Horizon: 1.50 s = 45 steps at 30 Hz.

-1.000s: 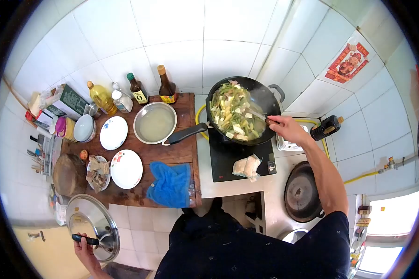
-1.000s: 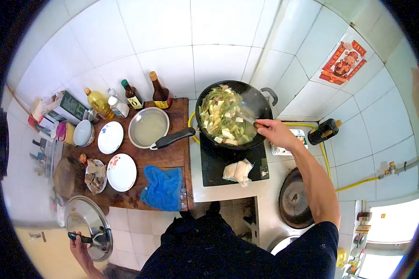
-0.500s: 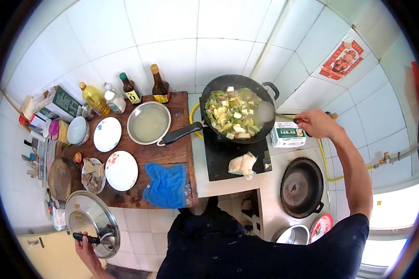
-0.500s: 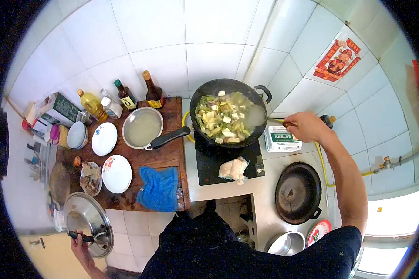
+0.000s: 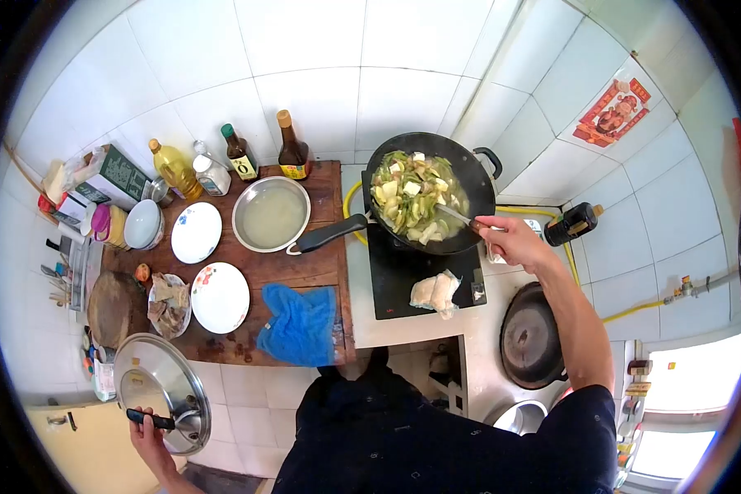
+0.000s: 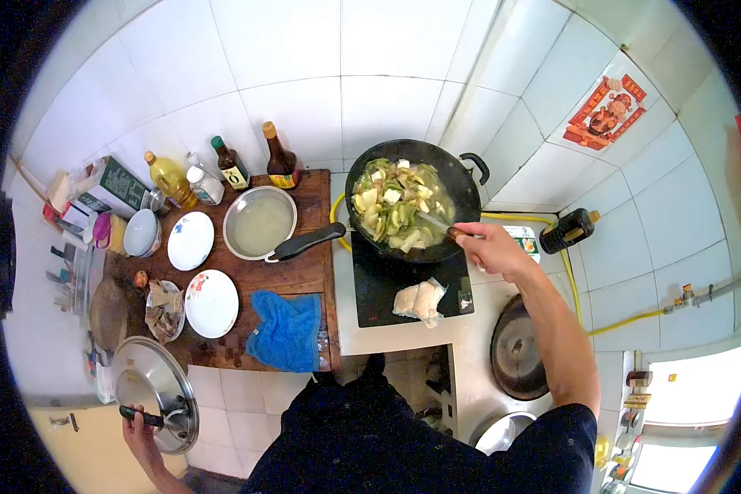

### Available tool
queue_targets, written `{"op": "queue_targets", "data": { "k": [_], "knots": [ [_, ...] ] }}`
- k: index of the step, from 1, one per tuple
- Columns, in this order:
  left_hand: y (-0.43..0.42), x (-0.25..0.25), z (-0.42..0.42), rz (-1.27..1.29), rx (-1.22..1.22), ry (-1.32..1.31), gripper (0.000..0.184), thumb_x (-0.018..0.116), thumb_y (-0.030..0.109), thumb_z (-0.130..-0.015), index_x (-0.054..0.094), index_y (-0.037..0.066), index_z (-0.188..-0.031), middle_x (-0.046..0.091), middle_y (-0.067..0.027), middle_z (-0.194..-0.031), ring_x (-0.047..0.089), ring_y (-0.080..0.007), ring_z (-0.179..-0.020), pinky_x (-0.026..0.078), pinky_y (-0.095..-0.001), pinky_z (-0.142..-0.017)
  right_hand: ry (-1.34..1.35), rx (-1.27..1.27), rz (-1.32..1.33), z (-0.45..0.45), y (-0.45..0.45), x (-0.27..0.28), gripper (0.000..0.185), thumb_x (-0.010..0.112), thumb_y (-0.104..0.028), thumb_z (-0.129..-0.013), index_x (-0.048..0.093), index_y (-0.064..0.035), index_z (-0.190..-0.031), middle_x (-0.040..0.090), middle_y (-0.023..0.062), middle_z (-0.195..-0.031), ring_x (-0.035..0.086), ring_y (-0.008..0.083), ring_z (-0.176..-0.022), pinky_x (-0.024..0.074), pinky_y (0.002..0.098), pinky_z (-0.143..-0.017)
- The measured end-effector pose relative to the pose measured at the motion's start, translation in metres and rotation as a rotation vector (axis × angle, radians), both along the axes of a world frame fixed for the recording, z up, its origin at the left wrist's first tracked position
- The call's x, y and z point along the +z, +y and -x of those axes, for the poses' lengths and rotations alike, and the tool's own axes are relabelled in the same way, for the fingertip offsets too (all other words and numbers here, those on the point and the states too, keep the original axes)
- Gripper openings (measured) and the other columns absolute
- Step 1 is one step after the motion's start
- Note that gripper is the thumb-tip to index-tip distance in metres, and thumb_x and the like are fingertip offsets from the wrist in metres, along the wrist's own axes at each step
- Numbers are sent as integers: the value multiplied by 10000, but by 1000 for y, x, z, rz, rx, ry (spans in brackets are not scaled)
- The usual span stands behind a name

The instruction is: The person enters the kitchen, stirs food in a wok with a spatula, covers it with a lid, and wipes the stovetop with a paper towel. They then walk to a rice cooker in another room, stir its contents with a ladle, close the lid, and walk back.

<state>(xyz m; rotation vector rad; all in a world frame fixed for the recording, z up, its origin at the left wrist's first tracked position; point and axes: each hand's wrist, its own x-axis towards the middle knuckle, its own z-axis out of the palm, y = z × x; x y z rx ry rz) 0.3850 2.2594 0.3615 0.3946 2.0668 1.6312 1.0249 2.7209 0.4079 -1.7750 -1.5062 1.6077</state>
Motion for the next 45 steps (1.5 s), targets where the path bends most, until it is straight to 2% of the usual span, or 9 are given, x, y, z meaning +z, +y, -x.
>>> {"op": "queue_targets", "data": {
  "k": [10, 16, 18, 21, 30, 34, 36, 40, 45],
  "knots": [
    [1, -3, -4, -25, 4, -19, 363, 647, 109, -956, 538, 45, -1296, 663, -50, -1114, 637, -85, -916, 508, -175, -686, -175, 46, -99, 2, 9, 47, 424, 627, -197, -963, 570, -47, -1356, 475, -74, -698, 384, 14, -544, 270, 192, -423],
    [-1, -13, 0, -22, 16, -50, 338, 660, 137, -948, 560, 69, -1264, 653, -38, -1116, 621, -100, -951, 494, -216, -741, -219, 222, -310, 15, 42, -7, 431, 628, -174, -937, 582, 11, -1324, 705, 23, -1026, 542, 62, -761, 473, 236, -694],
    [-1, -14, 1, -21, 11, -52, 341, 658, 139, -949, 556, 66, -1266, 651, -39, -1117, 621, -104, -951, 501, -222, -755, -333, 291, -444, 10, 49, -22, 422, 645, -213, -897, 626, -43, -1283, 732, 104, -1052, 670, 208, -925, 515, 329, -831],
    [-2, -14, 2, -20, 10, -53, 362, 649, 128, -954, 541, 53, -1292, 655, -43, -1120, 628, -102, -943, 512, -212, -752, -568, 385, -551, 6, 40, -8, 407, 619, -209, -884, 633, -75, -1267, 717, 139, -1085, 675, 294, -1001, 523, 391, -869],
    [-9, -10, -1, -32, 16, -25, 376, 632, 105, -960, 528, 40, -1315, 661, -51, -1116, 636, -98, -925, 517, -195, -716, -1043, 507, -618, 14, 12, 98, 292, 627, -141, -849, 668, -45, -1122, 701, 198, -938, 656, 399, -905, 518, 471, -824],
    [-7, -12, -1, -33, 30, -45, 380, 637, 102, -953, 527, 40, -1312, 661, -54, -1121, 637, -103, -922, 510, -196, -705, -1018, 534, -700, 7, 41, 95, 301, 628, -100, -813, 680, -47, -1104, 701, 195, -939, 653, 404, -902, 521, 471, -824],
    [-8, -9, -3, -22, 26, -32, 383, 639, 102, -951, 527, 38, -1312, 660, -56, -1123, 637, -107, -924, 508, -203, -700, -1057, 478, -789, 4, 59, 88, 205, 574, -69, -806, 703, -63, -965, 695, 190, -899, 654, 391, -903, 523, 473, -789],
    [-18, -10, -3, -24, -2, -39, 396, 647, 105, -945, 521, 28, -1314, 657, -68, -1128, 634, -118, -931, 505, -223, -691, -1121, 466, -654, 9, 80, 81, 295, 625, -96, -808, 699, -41, -1089, 706, 195, -960, 661, 384, -924, 526, 456, -839],
    [-26, -13, -5, -34, -22, -19, 399, 639, 109, -951, 513, 20, -1319, 656, -76, -1125, 632, -118, -933, 505, -222, -691, -911, 544, -612, 5, 71, 42, 268, 632, -136, -810, 715, -23, -1039, 699, 218, -943, 660, 399, -899, 525, 447, -828]
  ]
}}
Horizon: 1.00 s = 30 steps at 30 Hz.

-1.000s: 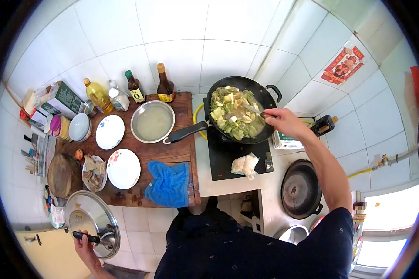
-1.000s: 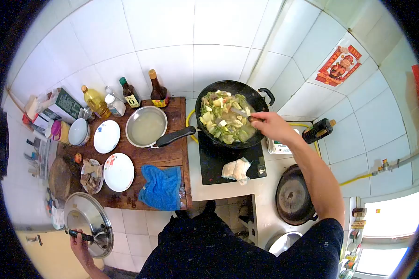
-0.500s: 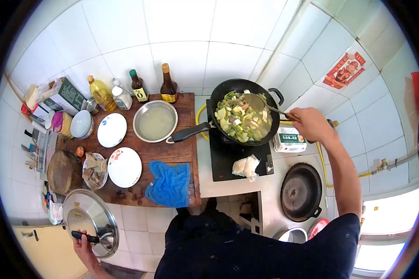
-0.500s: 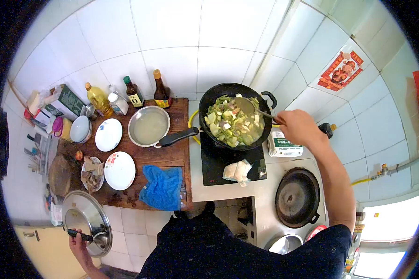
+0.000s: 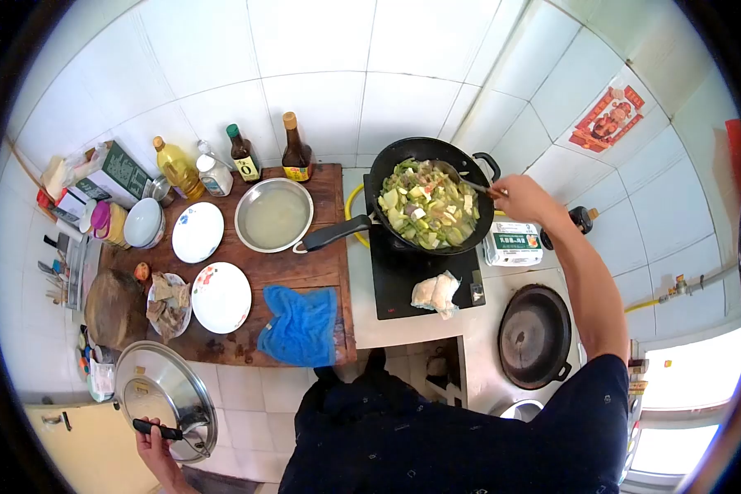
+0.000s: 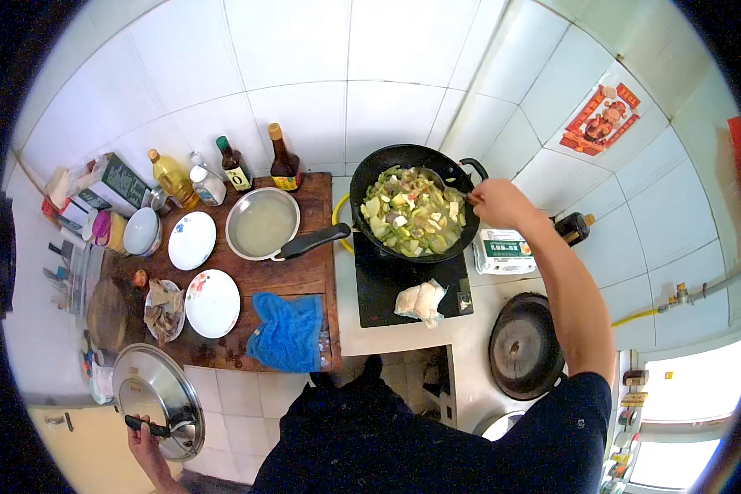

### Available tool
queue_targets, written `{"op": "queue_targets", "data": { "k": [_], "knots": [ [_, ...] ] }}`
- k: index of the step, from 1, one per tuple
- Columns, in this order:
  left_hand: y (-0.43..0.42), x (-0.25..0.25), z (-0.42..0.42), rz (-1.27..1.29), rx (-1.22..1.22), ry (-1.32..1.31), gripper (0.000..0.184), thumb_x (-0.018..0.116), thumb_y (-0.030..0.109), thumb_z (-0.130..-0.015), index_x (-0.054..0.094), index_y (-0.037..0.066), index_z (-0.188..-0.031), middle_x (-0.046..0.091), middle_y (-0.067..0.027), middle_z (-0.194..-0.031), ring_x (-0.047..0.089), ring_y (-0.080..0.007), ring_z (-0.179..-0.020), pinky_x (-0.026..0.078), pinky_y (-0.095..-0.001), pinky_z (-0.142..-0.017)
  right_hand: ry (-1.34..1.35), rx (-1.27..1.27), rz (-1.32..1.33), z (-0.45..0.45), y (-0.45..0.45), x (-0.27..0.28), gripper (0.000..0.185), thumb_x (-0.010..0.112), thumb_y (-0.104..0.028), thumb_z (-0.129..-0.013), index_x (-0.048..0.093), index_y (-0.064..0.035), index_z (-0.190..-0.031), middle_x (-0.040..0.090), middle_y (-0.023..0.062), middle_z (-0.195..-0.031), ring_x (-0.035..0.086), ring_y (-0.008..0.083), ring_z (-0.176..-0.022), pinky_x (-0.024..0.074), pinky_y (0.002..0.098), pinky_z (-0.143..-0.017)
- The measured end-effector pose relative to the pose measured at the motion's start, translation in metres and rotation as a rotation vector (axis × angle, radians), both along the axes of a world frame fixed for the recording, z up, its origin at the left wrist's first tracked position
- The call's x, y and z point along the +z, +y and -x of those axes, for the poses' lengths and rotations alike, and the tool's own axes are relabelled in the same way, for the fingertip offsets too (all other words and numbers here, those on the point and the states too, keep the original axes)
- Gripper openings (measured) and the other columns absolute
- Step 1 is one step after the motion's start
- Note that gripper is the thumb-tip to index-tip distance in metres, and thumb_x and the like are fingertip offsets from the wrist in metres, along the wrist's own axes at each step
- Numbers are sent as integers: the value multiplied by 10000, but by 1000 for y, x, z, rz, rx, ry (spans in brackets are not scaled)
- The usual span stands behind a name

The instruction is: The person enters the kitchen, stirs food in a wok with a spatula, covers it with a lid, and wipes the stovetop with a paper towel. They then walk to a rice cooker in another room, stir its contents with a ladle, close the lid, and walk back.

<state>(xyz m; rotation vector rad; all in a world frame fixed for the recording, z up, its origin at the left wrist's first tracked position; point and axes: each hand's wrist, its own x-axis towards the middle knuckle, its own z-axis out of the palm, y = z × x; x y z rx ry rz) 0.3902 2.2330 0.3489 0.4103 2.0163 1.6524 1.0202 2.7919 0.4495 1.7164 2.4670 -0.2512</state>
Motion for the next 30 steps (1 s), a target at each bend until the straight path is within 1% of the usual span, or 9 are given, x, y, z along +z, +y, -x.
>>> {"op": "queue_targets", "data": {
  "k": [6, 8, 11, 17, 20, 23, 26, 28, 30],
  "knots": [
    [1, 3, 0, 37, 41, -1, 384, 631, 100, -955, 518, 26, -1315, 657, -71, -1123, 633, -116, -932, 511, -221, -696, 166, -69, -28, -9, -46, 34, 324, 627, -138, -813, 696, -9, -1101, 696, 234, -956, 667, 389, -913, 523, 432, -836],
    [5, 5, -1, 31, 48, 2, 380, 631, 97, -955, 521, 28, -1312, 657, -69, -1123, 633, -116, -934, 515, -221, -707, 247, -128, 13, 0, -64, 57, 334, 645, -112, -862, 659, 19, -1169, 718, 178, -919, 677, 243, -791, 525, 364, -749],
    [13, 6, -1, 7, 32, -10, 372, 629, 89, -954, 525, 28, -1306, 656, -70, -1123, 633, -120, -943, 525, -226, -748, 282, -81, 90, 17, -84, 70, 322, 635, -95, -881, 654, 19, -1181, 713, 158, -910, 647, 197, -757, 513, 332, -717],
    [27, 10, -3, 13, 4, -24, 365, 628, 79, -952, 527, 24, -1298, 653, -79, -1117, 634, -131, -945, 531, -238, -777, 302, 15, 131, 49, -89, 56, 343, 648, -148, -889, 643, 13, -1193, 705, 182, -896, 660, 224, -762, 516, 341, -727],
    [27, 7, -2, -4, -22, -33, 364, 630, 75, -950, 528, 23, -1295, 653, -79, -1114, 634, -133, -940, 531, -240, -775, 269, 13, 201, 52, -71, 16, 356, 646, -181, -887, 647, 5, -1191, 701, 208, -920, 676, 271, -792, 521, 367, -757],
    [22, 3, 2, -35, -42, -38, 365, 632, 76, -948, 527, 24, -1294, 651, -76, -1112, 634, -133, -934, 531, -246, -771, 244, 30, 87, 36, -60, -16, 361, 643, -190, -882, 651, -2, -1190, 700, 217, -938, 680, 308, -813, 520, 391, -777],
    [15, 13, -6, 1, -22, -13, 369, 634, 81, -948, 526, 27, -1297, 649, -71, -1111, 633, -130, -931, 528, -239, -757, 259, 47, 9, 31, -71, 0, 359, 646, -165, -874, 651, -7, -1196, 702, 203, -937, 676, 273, -791, 520, 373, -760],
    [13, 20, -9, 13, 12, 7, 378, 638, 92, -949, 524, 32, -1305, 650, -67, -1114, 633, -125, -933, 518, -221, -740, 371, -73, 91, 30, -90, 33, 352, 642, -187, -846, 676, -38, -1162, 693, 221, -959, 672, 369, -886, 518, 425, -820],
    [10, 20, -6, 15, 10, 2, 378, 638, 95, -950, 525, 35, -1305, 652, -65, -1115, 635, -123, -934, 516, -215, -738, 352, -64, 102, 42, -101, 61, 352, 640, -181, -847, 673, -33, -1164, 693, 219, -957, 673, 366, -885, 520, 422, -819]
  ]
}}
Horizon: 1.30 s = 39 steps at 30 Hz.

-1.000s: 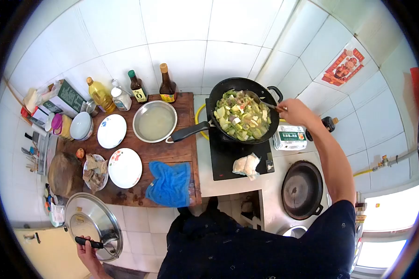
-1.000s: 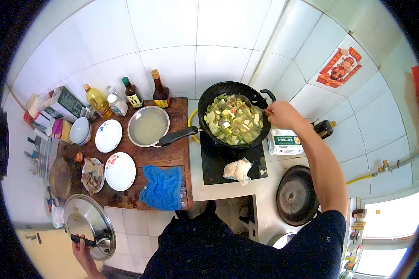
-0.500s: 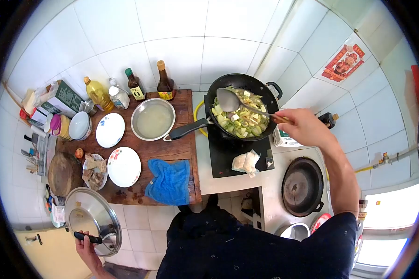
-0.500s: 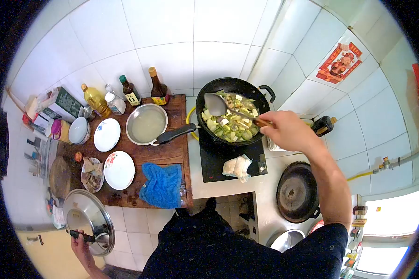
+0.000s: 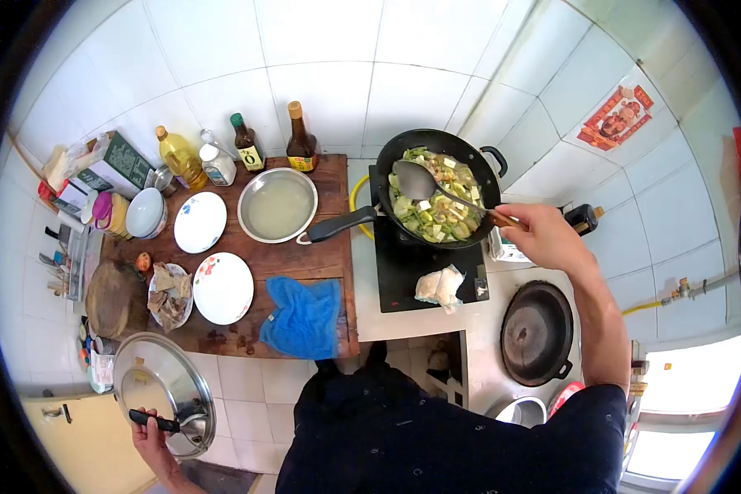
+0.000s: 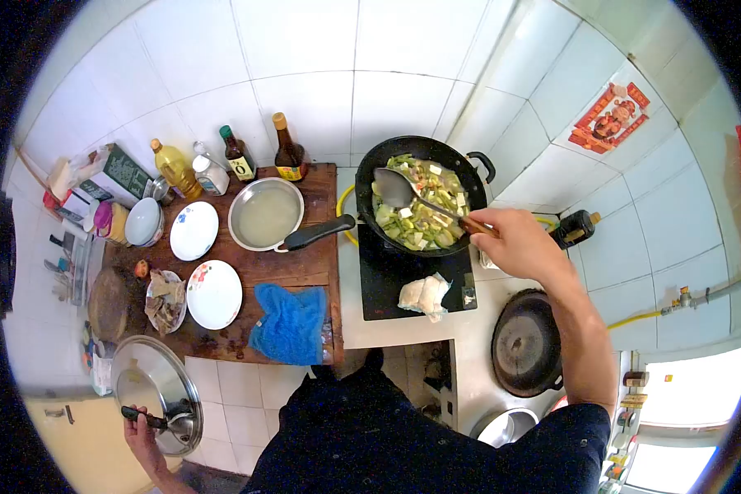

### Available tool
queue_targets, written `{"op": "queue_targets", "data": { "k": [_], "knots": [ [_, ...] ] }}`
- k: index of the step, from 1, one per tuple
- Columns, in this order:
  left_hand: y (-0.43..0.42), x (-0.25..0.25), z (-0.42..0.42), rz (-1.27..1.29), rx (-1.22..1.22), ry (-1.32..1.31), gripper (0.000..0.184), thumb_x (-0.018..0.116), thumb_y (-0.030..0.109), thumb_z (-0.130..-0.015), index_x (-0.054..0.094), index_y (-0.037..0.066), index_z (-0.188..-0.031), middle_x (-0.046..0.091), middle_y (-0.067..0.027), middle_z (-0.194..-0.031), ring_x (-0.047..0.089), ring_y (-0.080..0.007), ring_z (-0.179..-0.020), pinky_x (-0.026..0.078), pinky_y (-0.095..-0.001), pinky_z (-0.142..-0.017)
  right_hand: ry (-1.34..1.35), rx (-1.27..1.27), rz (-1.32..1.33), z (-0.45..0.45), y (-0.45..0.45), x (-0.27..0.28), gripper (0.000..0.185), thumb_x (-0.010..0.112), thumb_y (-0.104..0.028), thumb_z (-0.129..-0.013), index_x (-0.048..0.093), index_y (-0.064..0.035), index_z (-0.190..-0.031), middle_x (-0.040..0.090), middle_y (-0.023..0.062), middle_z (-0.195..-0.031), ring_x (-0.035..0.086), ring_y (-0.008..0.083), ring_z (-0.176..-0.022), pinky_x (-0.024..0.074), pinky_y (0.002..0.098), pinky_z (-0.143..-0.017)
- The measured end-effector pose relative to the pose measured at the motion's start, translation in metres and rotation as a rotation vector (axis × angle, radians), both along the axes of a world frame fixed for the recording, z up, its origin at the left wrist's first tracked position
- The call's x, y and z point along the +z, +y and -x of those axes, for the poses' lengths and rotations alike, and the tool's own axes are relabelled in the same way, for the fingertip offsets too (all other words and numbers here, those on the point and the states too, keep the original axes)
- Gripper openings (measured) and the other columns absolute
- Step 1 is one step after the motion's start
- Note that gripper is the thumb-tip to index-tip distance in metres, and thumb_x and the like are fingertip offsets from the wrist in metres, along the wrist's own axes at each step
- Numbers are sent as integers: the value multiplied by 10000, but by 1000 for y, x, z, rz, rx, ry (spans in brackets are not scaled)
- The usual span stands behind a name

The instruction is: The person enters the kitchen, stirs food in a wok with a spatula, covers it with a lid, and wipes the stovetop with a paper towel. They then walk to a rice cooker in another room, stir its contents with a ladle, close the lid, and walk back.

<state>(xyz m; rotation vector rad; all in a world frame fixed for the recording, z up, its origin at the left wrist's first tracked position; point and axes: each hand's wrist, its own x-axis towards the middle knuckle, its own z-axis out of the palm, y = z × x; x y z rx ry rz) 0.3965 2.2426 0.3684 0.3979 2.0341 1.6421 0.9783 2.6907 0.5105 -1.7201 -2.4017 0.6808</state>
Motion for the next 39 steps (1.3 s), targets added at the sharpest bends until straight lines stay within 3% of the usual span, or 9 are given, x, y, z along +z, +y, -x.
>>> {"op": "queue_targets", "data": {
  "k": [5, 8, 16, 19, 23, 29, 31, 34, 39],
  "knots": [
    [11, -5, 6, 3, 4, -7, 369, 629, 94, -956, 526, 42, -1307, 656, -61, -1121, 637, -119, -936, 517, -211, -739, -27, 64, -26, 23, 10, -28, 361, 637, -191, -847, 671, -19, -1162, 693, 226, -989, 672, 380, -901, 520, 437, -827],
    [14, -6, 8, -9, -13, -23, 360, 619, 83, -958, 529, 42, -1304, 655, -58, -1122, 636, -115, -932, 518, -209, -738, 44, 23, -83, 7, 33, -84, 370, 639, -209, -845, 672, -27, -1165, 697, 222, -990, 673, 387, -900, 517, 448, -820],
    [14, -1, 3, 14, -73, 28, 417, 621, 94, -957, 497, 5, -1345, 642, -90, -1135, 623, -144, -978, 522, -263, -843, -60, -54, 167, -15, -19, 18, 361, 651, -167, -825, 677, -44, -1164, 707, 202, -954, 678, 362, -863, 529, 410, -791],
    [27, 2, 2, 25, -93, 22, 403, 624, 97, -956, 507, 8, -1331, 644, -86, -1133, 625, -139, -965, 523, -248, -811, -77, 120, 89, -31, -17, -14, 357, 651, -152, -824, 679, -45, -1163, 709, 195, -951, 681, 359, -867, 528, 418, -802],
    [33, -1, 4, -30, -96, -14, 392, 629, 102, -955, 513, 12, -1319, 646, -83, -1131, 629, -138, -954, 524, -234, -778, -63, 4, 51, -51, 0, -45, 368, 656, -132, -830, 670, -42, -1186, 703, 205, -1016, 682, 354, -904, 527, 408, -831],
    [30, 7, 1, -27, -109, 15, 398, 639, 102, -949, 514, 14, -1317, 646, -86, -1121, 632, -144, -949, 533, -239, -785, -51, -101, 93, -64, -17, -2, 346, 689, -134, -842, 681, -48, -1177, 715, 194, -974, 698, 275, -862, 531, 371, -791],
    [26, 11, 4, -27, -140, 8, 449, 660, 131, -942, 496, 7, -1342, 631, -101, -1180, 609, -164, -1001, 499, -300, -918, -94, -111, 148, -65, -24, 15, 347, 691, -128, -827, 686, -54, -1167, 715, 190, -956, 696, 282, -849, 533, 367, -790],
    [30, 14, 7, -7, -148, 26, 452, 658, 129, -942, 493, 8, -1346, 632, -102, -1178, 610, -163, -995, 502, -298, -905, -93, 40, 92, -72, -27, 18, 382, 709, -82, -797, 683, -53, -1177, 714, 143, -912, 654, 215, -738, 515, 317, -723],
    [41, 15, 3, -22, -145, 15, 434, 656, 120, -943, 499, 16, -1334, 635, -98, -1155, 611, -163, -986, 506, -293, -888, -164, -2, 48, -77, -16, -10, 384, 711, -72, -798, 681, -45, -1180, 716, 149, -935, 663, 218, -757, 515, 315, -732]
  ]
}}
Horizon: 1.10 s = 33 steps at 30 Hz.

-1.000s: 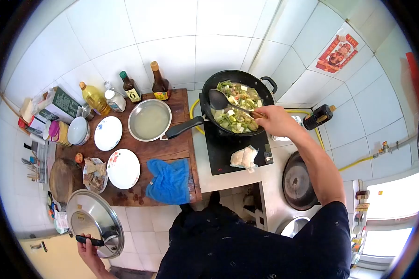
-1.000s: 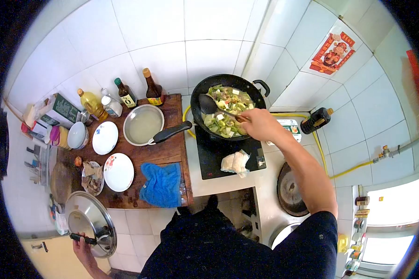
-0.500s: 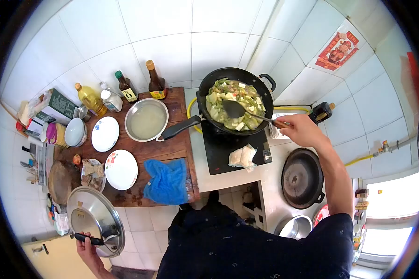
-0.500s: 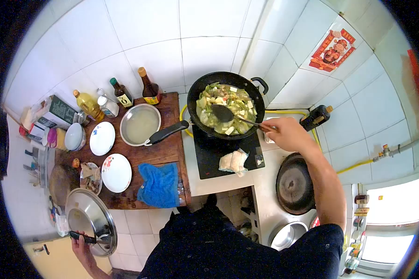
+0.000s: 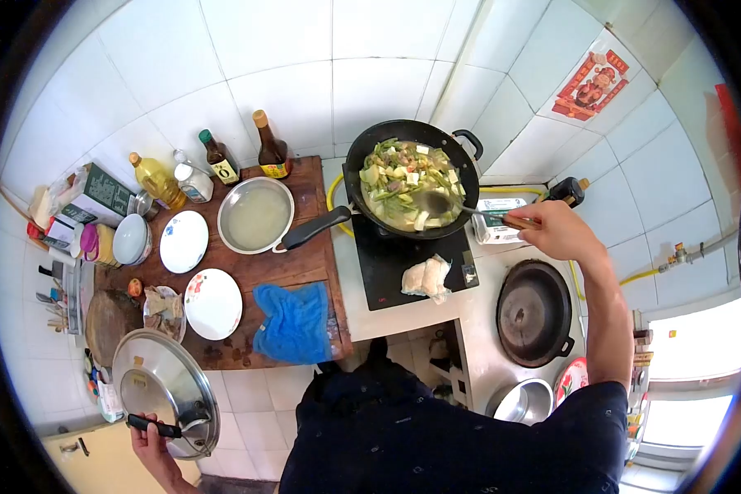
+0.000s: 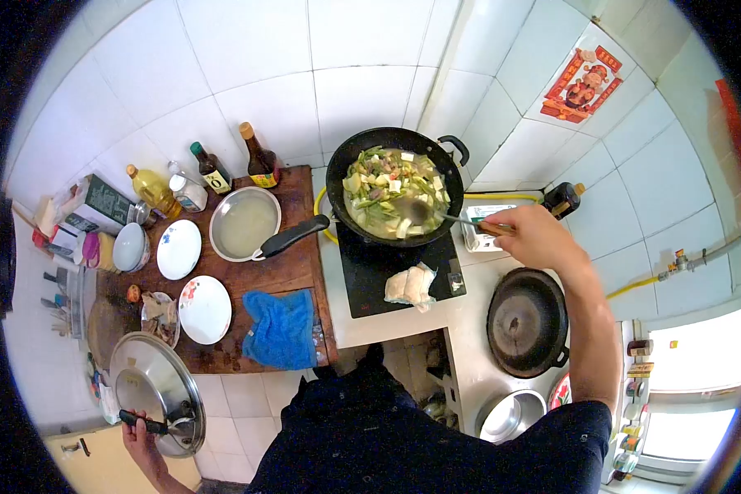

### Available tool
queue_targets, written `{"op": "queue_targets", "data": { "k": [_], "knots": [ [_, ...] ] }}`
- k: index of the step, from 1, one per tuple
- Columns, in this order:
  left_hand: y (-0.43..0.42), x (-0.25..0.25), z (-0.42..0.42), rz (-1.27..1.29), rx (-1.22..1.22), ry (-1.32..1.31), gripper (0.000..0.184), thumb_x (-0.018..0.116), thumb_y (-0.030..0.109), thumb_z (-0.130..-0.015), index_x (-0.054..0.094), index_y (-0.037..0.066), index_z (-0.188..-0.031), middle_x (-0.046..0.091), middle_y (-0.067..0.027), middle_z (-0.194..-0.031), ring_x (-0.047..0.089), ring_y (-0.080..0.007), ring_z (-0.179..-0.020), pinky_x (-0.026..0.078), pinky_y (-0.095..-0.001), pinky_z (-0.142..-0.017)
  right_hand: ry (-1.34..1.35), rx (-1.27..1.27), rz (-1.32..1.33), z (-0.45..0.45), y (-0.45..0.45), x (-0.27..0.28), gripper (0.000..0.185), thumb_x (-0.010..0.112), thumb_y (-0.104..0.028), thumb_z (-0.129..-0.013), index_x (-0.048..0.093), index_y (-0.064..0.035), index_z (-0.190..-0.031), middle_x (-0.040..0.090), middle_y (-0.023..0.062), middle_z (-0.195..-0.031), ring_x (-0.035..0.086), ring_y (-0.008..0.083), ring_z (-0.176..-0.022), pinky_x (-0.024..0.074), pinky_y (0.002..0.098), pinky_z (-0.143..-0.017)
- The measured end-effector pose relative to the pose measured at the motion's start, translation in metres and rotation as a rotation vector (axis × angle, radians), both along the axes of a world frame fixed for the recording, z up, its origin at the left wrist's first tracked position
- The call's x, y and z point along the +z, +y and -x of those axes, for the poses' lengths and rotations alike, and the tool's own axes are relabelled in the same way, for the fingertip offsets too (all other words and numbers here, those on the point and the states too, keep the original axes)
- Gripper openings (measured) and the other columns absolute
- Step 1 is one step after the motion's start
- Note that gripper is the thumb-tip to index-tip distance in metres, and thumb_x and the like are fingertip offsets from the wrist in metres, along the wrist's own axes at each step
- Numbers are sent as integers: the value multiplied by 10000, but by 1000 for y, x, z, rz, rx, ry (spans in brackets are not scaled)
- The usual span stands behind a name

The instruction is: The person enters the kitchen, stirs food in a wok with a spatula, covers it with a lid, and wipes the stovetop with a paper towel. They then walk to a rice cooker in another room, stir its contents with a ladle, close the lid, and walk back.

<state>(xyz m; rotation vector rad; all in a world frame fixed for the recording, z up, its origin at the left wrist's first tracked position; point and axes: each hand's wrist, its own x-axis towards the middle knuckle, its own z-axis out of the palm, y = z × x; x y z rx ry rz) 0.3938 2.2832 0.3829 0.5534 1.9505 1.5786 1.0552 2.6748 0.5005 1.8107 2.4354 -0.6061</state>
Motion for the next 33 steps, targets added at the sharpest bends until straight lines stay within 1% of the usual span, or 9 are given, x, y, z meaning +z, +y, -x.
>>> {"op": "queue_targets", "data": {
  "k": [4, 6, 7, 11, 18, 22, 25, 29, 33],
  "knots": [
    [-2, 2, -4, -30, -22, -10, 423, 652, 79, -928, 510, 10, -1321, 645, -102, -1116, 636, -164, -967, 536, -276, -858, 152, -150, -73, -3, 1, 2, 375, 696, -62, -813, 673, -42, -1187, 698, 170, -918, 661, 177, -776, 509, 317, -717],
    [0, 4, -6, -28, -33, -16, 424, 652, 77, -927, 510, 8, -1321, 644, -102, -1121, 634, -163, -979, 534, -276, -864, 72, -133, -147, 11, 7, 10, 391, 677, -67, -818, 665, -55, -1209, 703, 173, -953, 677, 209, -808, 515, 326, -753],
    [1, 6, -6, -30, -45, -23, 424, 652, 74, -927, 510, 6, -1321, 643, -103, -1125, 632, -161, -991, 532, -275, -869, 122, -30, -285, 11, 15, -4, 383, 644, -67, -826, 662, -64, -1208, 708, 168, -1012, 687, 278, -883, 525, 366, -795],
    [5, -4, 3, -53, -24, 5, 432, 654, 74, -926, 504, -1, -1324, 640, -106, -1134, 628, -164, -1007, 528, -272, -867, -62, 16, -463, 42, 53, -45, 327, 554, -91, -875, 664, -124, -1180, 692, 156, -970, 649, 364, -917, 517, 468, -778],
    [-5, 5, -1, 13, -55, 54, 459, 662, 142, -938, 495, -3, -1340, 634, -87, -1145, 610, -154, -990, 503, -298, -878, -194, 69, -438, 62, 69, -109, 377, 573, -62, -828, 654, -167, -1181, 662, 161, -951, 657, 366, -874, 532, 458, -747],
    [-8, 5, -14, -30, -24, 73, 447, 657, 140, -942, 499, -5, -1334, 637, -87, -1129, 610, -150, -965, 501, -288, -858, -51, 2, -380, 27, 54, -97, 367, 552, -67, -846, 655, -132, -1192, 690, 174, -999, 649, 381, -931, 523, 459, -798],
    [-11, 5, -8, -5, -45, 48, 430, 657, 129, -942, 510, -1, -1325, 636, -88, -1128, 609, -152, -975, 500, -290, -878, 108, -100, -467, 6, 31, -83, 338, 549, -101, -853, 644, -117, -1177, 683, 226, -945, 642, 422, -862, 515, 499, -763],
    [-10, -7, 9, -33, -77, 30, 421, 659, 126, -941, 517, 6, -1319, 637, -87, -1131, 609, -153, -979, 498, -292, -885, 147, -247, -467, -11, 10, -115, 363, 589, -92, -838, 628, -78, -1199, 677, 247, -968, 643, 430, -912, 516, 501, -814],
    [0, -10, 14, -54, -69, 22, 419, 661, 128, -941, 519, 14, -1319, 635, -75, -1132, 606, -150, -990, 492, -292, -898, 225, -220, -419, 1, -4, -149, 362, 580, -91, -858, 613, -60, -1218, 672, 259, -987, 640, 439, -933, 513, 493, -838]
  ]
}}
